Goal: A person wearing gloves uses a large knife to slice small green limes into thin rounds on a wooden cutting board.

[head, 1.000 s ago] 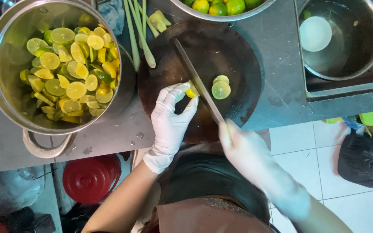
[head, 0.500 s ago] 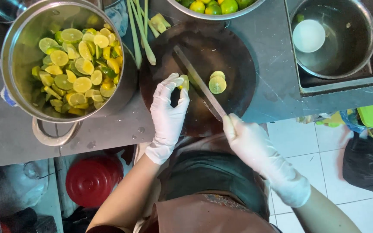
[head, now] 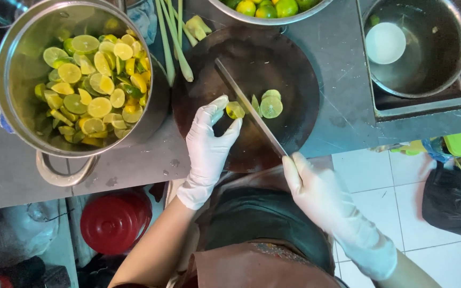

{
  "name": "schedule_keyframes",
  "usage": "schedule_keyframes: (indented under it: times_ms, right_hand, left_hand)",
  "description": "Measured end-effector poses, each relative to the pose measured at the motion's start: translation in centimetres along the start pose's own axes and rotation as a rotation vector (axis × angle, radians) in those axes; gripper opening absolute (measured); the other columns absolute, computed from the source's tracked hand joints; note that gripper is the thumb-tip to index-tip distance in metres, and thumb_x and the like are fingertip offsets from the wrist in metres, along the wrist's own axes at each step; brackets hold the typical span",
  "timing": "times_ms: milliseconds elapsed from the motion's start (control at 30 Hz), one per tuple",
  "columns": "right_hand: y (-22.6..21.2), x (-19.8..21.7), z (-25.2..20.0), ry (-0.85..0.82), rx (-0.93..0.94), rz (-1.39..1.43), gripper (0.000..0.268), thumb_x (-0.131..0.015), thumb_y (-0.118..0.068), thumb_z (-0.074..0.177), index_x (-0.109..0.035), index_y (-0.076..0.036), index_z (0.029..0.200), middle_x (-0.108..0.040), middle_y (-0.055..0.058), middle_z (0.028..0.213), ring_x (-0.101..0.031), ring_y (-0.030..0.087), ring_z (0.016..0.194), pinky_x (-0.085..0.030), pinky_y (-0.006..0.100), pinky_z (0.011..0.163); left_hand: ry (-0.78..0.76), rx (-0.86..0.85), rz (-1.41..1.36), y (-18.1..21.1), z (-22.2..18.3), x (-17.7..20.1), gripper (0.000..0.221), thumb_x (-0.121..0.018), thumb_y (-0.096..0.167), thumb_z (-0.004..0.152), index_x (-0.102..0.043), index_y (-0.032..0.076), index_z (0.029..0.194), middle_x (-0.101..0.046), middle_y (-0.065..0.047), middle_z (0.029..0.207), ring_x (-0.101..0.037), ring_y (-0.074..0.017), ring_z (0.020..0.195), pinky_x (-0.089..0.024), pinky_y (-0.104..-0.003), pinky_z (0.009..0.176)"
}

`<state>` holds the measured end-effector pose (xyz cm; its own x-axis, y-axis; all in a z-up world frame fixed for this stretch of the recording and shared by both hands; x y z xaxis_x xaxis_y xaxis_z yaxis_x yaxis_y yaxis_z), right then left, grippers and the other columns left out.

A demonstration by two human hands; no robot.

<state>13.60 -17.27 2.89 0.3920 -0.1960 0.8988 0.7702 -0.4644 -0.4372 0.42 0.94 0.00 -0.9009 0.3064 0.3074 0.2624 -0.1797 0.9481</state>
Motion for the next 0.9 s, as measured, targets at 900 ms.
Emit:
schedule_keyframes:
  times_ms: [900]
  right_hand:
    - [-1.4, 0.7, 2.8, -0.258, -0.369, 0.194, 0.049, -0.046, -0.045, 0.107, -0.073, -0.007, 0.12, -0.076, 0.023, 0.082, -0.074, 0.043, 0.087, -0.058, 0.054, 0.085]
  left_hand:
    - [0.074, -0.205, 0.242, -1.3, 0.5, -0.8, 0.046, -0.084, 0.003, 0.083, -0.07, 0.009, 0.126, -0.061, -0.011, 0.117, -0.065, -0.0297, 0.114, -0.06, -0.04, 0.097]
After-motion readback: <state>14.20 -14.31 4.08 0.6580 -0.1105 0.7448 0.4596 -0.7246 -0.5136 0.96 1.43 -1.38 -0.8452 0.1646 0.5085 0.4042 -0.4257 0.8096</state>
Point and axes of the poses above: each hand's wrist, its own z-axis towards the middle knuckle, its own x-axis out of the back of the hand, y = z × x, the point moved 2 cm from there along z, towards the middle knuckle
